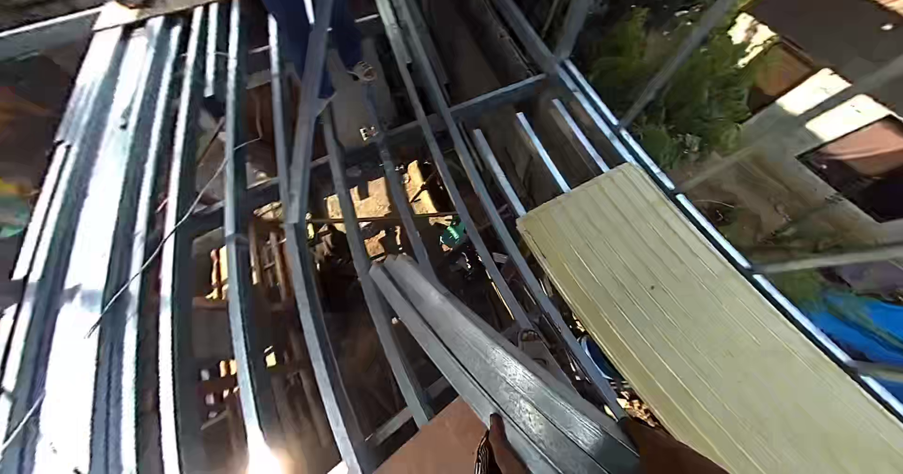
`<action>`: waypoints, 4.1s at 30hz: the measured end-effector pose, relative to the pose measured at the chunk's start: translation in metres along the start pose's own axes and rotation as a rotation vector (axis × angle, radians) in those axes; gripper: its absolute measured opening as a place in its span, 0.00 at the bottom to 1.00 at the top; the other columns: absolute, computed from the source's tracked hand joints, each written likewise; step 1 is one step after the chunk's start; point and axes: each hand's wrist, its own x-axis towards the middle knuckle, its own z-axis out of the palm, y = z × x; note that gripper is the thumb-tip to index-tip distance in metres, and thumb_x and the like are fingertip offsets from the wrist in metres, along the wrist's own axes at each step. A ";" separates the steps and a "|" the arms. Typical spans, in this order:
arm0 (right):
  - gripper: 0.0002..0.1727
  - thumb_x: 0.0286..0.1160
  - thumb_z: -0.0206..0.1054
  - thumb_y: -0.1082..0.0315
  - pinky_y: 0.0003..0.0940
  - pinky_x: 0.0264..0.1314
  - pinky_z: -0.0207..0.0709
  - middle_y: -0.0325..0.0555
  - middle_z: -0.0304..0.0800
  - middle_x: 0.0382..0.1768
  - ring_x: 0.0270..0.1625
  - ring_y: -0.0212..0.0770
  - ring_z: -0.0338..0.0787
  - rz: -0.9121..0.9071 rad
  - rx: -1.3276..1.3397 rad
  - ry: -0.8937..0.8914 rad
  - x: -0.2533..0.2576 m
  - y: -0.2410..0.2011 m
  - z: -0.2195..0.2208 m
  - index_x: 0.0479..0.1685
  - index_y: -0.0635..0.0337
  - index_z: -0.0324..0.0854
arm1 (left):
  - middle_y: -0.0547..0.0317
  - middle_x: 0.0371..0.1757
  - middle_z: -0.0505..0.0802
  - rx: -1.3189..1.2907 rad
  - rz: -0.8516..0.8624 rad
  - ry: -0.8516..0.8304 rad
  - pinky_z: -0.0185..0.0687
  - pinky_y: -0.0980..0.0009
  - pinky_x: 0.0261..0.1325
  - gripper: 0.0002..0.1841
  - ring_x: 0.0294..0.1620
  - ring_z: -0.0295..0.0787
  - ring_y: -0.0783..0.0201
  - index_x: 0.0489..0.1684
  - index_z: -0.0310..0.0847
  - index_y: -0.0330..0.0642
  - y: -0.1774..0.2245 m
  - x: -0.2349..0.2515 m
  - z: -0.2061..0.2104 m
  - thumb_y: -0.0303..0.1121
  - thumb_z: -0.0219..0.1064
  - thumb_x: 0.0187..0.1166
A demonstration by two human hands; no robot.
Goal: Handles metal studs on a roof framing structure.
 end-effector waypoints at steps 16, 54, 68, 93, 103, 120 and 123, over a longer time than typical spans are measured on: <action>0.47 0.57 0.87 0.49 0.77 0.59 0.74 0.74 0.87 0.53 0.58 0.72 0.87 -0.083 0.804 0.289 -0.087 0.133 0.162 0.71 0.74 0.74 | 0.52 0.59 0.87 0.765 0.058 -0.675 0.87 0.56 0.60 0.24 0.60 0.87 0.63 0.74 0.67 0.40 -0.043 -0.044 -0.013 0.49 0.43 0.93; 0.55 0.50 0.84 0.35 0.63 0.63 0.81 0.60 0.88 0.58 0.60 0.58 0.89 0.304 1.889 0.635 -0.180 0.382 0.557 0.79 0.56 0.69 | 0.52 0.49 0.95 1.388 -0.891 -1.136 0.96 0.53 0.47 0.23 0.49 0.97 0.59 0.66 0.76 0.47 -0.430 -0.267 -0.162 0.53 0.48 0.90; 0.53 0.50 0.85 0.36 0.61 0.54 0.84 0.55 0.90 0.48 0.51 0.56 0.91 0.316 1.731 0.696 -0.035 0.743 0.723 0.79 0.51 0.69 | 0.54 0.49 0.95 1.185 -0.768 -1.239 0.95 0.56 0.50 0.21 0.51 0.96 0.61 0.65 0.75 0.44 -0.802 -0.228 -0.352 0.49 0.48 0.91; 0.42 0.54 0.86 0.40 0.64 0.45 0.82 0.49 0.92 0.36 0.42 0.54 0.92 0.486 1.700 0.819 0.249 0.897 0.914 0.70 0.48 0.78 | 0.54 0.68 0.88 1.678 -0.715 -0.806 0.83 0.40 0.63 0.49 0.68 0.85 0.51 0.76 0.73 0.58 -1.005 -0.033 -0.522 0.84 0.32 0.70; 0.38 0.65 0.76 0.48 0.67 0.36 0.83 0.65 0.91 0.49 0.41 0.69 0.93 0.927 1.364 1.076 0.104 0.754 0.879 0.72 0.65 0.78 | 0.46 0.86 0.74 2.230 -0.624 -0.989 0.75 0.52 0.78 0.46 0.81 0.75 0.51 0.92 0.53 0.46 -0.913 -0.170 -0.443 0.72 0.28 0.85; 0.27 0.78 0.65 0.49 0.75 0.85 0.55 0.59 0.77 0.80 0.85 0.66 0.71 1.539 1.571 1.244 -0.051 0.501 0.772 0.77 0.42 0.80 | 0.57 0.40 0.89 1.755 -0.557 -1.509 0.90 0.52 0.50 0.25 0.44 0.91 0.58 0.51 0.73 0.48 -0.758 -0.429 -0.275 0.57 0.37 0.89; 0.28 0.77 0.65 0.48 0.67 0.82 0.66 0.61 0.79 0.77 0.82 0.66 0.74 1.538 1.903 1.138 -0.037 0.454 0.760 0.75 0.49 0.82 | 0.55 0.40 0.88 1.575 -0.468 -1.679 0.88 0.50 0.53 0.25 0.45 0.90 0.57 0.54 0.71 0.45 -0.759 -0.469 -0.248 0.55 0.36 0.90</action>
